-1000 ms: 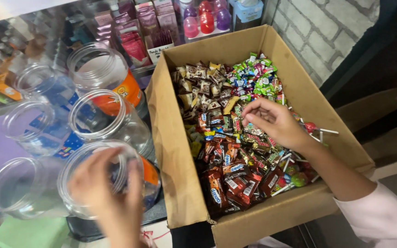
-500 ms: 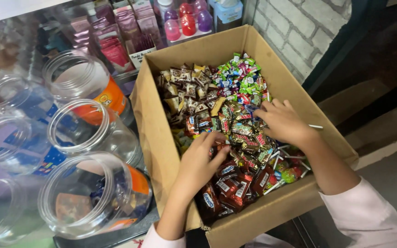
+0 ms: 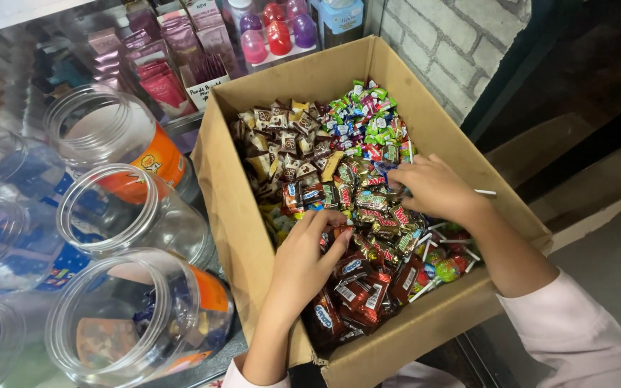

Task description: Sort various types of individual candies from a large box into separate clear jars.

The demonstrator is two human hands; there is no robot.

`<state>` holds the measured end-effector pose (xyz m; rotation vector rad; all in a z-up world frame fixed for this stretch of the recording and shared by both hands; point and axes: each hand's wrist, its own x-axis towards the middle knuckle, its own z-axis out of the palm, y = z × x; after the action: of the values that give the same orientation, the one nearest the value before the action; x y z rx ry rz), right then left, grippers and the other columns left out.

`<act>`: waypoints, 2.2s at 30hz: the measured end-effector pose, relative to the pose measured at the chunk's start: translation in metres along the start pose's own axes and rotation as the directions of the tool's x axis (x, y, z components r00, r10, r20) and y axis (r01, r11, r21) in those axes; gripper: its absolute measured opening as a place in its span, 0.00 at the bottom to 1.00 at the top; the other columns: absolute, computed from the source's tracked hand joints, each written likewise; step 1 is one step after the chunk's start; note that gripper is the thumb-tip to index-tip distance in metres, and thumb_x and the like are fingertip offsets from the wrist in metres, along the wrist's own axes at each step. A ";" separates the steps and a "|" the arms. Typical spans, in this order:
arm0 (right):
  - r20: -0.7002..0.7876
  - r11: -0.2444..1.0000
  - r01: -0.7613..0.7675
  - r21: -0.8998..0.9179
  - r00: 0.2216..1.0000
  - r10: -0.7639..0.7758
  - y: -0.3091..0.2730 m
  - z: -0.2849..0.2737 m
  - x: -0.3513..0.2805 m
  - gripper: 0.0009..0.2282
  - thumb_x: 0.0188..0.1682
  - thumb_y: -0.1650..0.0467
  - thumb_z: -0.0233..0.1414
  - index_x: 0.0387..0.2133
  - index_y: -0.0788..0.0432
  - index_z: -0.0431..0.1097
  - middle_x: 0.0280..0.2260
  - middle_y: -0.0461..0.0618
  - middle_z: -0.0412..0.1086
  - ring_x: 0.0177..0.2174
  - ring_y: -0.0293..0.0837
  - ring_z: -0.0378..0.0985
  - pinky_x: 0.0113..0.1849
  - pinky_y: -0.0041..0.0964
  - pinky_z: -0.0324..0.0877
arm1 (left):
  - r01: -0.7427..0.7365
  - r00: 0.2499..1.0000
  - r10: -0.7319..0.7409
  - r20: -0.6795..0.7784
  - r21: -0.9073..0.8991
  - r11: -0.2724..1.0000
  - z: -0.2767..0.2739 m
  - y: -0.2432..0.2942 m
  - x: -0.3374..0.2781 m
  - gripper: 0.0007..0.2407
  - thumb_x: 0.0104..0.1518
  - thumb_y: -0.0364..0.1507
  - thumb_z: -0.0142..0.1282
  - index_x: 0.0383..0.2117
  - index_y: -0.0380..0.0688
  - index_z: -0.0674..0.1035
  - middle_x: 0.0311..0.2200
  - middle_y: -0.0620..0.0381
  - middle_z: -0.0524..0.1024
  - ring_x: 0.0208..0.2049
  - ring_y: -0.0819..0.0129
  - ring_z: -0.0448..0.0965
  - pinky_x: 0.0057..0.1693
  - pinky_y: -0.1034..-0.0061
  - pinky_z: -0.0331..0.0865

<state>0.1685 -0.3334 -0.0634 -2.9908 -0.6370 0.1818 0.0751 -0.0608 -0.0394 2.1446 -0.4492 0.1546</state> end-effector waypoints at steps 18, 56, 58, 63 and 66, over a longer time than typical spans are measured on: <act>-0.049 0.513 0.195 0.836 0.958 -0.284 -0.037 0.006 0.006 0.16 0.46 0.67 0.62 0.46 0.61 0.77 0.33 0.44 0.75 0.33 0.33 0.73 0.38 0.33 0.71 | 0.038 0.998 -0.049 -0.029 -0.289 0.957 0.005 -0.011 0.003 0.10 0.52 0.26 0.62 0.36 0.39 0.75 0.27 0.56 0.76 0.30 0.69 0.77 0.42 0.76 0.72; -0.499 0.813 0.536 0.226 0.781 -0.376 -0.066 -0.012 -0.007 0.10 0.37 0.72 0.61 0.28 0.59 0.68 0.30 0.50 0.69 0.36 0.51 0.70 0.40 0.44 0.67 | -0.114 0.702 -0.032 -0.712 -0.157 0.981 -0.052 -0.026 -0.093 0.14 0.56 0.19 0.61 0.47 0.38 0.73 0.42 0.56 0.73 0.43 0.72 0.74 0.53 0.78 0.68; -0.514 0.809 0.567 0.157 0.746 -0.423 -0.072 -0.016 -0.012 0.10 0.36 0.72 0.61 0.28 0.60 0.68 0.30 0.51 0.68 0.35 0.52 0.70 0.40 0.45 0.67 | -0.030 0.572 0.042 -0.819 0.030 0.999 -0.079 -0.030 -0.119 0.15 0.58 0.19 0.62 0.49 0.38 0.72 0.44 0.55 0.73 0.44 0.70 0.73 0.53 0.78 0.66; -0.588 0.768 0.631 0.110 0.664 -0.462 -0.077 -0.021 -0.017 0.10 0.37 0.73 0.60 0.30 0.61 0.67 0.31 0.51 0.67 0.36 0.51 0.70 0.40 0.44 0.68 | 0.446 0.607 0.274 -0.745 0.606 0.658 -0.127 0.016 -0.113 0.18 0.51 0.21 0.68 0.48 0.33 0.75 0.46 0.39 0.73 0.52 0.45 0.70 0.60 0.56 0.60; -0.614 0.749 0.651 0.119 0.641 -0.460 -0.080 -0.022 -0.018 0.10 0.39 0.73 0.60 0.32 0.62 0.68 0.33 0.52 0.68 0.37 0.51 0.71 0.41 0.44 0.69 | 0.232 0.636 0.282 -0.718 0.527 0.818 -0.102 -0.005 -0.110 0.18 0.58 0.26 0.66 0.53 0.38 0.73 0.53 0.48 0.74 0.54 0.53 0.71 0.65 0.60 0.56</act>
<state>0.1227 -0.2695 -0.0316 -2.1872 -1.2580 -0.5479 -0.0194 0.0537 -0.0143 2.3701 0.1248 1.3553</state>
